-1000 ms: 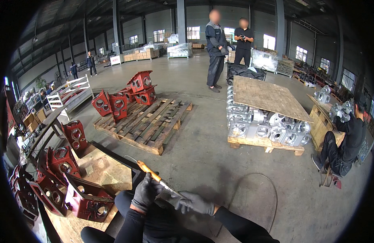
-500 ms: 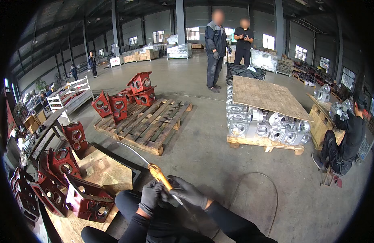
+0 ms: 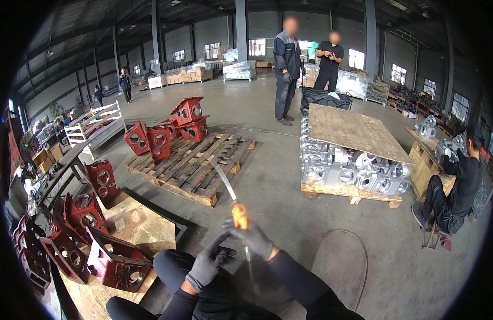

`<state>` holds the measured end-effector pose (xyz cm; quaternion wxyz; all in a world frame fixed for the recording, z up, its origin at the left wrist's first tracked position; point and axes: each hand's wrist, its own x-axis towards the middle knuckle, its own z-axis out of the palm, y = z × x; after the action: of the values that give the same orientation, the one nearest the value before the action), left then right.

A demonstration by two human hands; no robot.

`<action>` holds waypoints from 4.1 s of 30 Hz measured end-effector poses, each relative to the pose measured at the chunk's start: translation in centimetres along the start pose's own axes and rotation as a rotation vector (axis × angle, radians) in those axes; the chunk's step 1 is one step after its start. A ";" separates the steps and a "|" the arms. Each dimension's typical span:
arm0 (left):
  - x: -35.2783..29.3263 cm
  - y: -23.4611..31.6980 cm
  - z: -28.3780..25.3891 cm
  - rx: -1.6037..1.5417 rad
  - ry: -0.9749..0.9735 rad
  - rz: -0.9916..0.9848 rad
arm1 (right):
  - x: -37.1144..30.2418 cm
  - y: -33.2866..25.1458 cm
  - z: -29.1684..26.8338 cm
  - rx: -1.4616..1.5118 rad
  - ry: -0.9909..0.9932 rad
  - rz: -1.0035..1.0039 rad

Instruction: The person sits on the floor and uses a handheld air blow gun to clean red metal parts placed on a wooden board. They rotate the parts to access different surfaces and blow away dust or debris from the cavities and edges.

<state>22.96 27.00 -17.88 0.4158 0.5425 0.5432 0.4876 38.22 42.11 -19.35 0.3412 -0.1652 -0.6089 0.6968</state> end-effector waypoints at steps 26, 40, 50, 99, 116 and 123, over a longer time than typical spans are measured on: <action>-9.5 7.6 -13.1 -0.273 0.485 0.028 | 15.7 4.2 -7.5 -0.311 -0.127 -0.073; -10.8 7.1 -22.5 -0.236 0.566 0.017 | 19.2 9.0 -1.7 -0.238 -0.051 0.269; -7.2 2.2 -26.7 -0.222 0.365 -0.056 | 26.8 6.7 6.4 -0.403 -0.230 0.212; -13.3 -3.7 -31.3 0.847 1.025 0.150 | 27.5 14.7 9.5 -0.303 -0.360 0.356; -13.0 -8.1 -39.9 0.490 1.260 -0.498 | 25.2 11.7 10.0 -0.441 -0.589 0.579; -11.4 -10.2 -42.2 0.546 1.213 -0.518 | 25.6 11.9 9.7 -0.421 -0.574 0.586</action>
<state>-19.58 13.00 -21.19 -0.0079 0.1137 0.8929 0.4355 10.46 51.97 -24.06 -0.0934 -0.1964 -0.7345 0.6428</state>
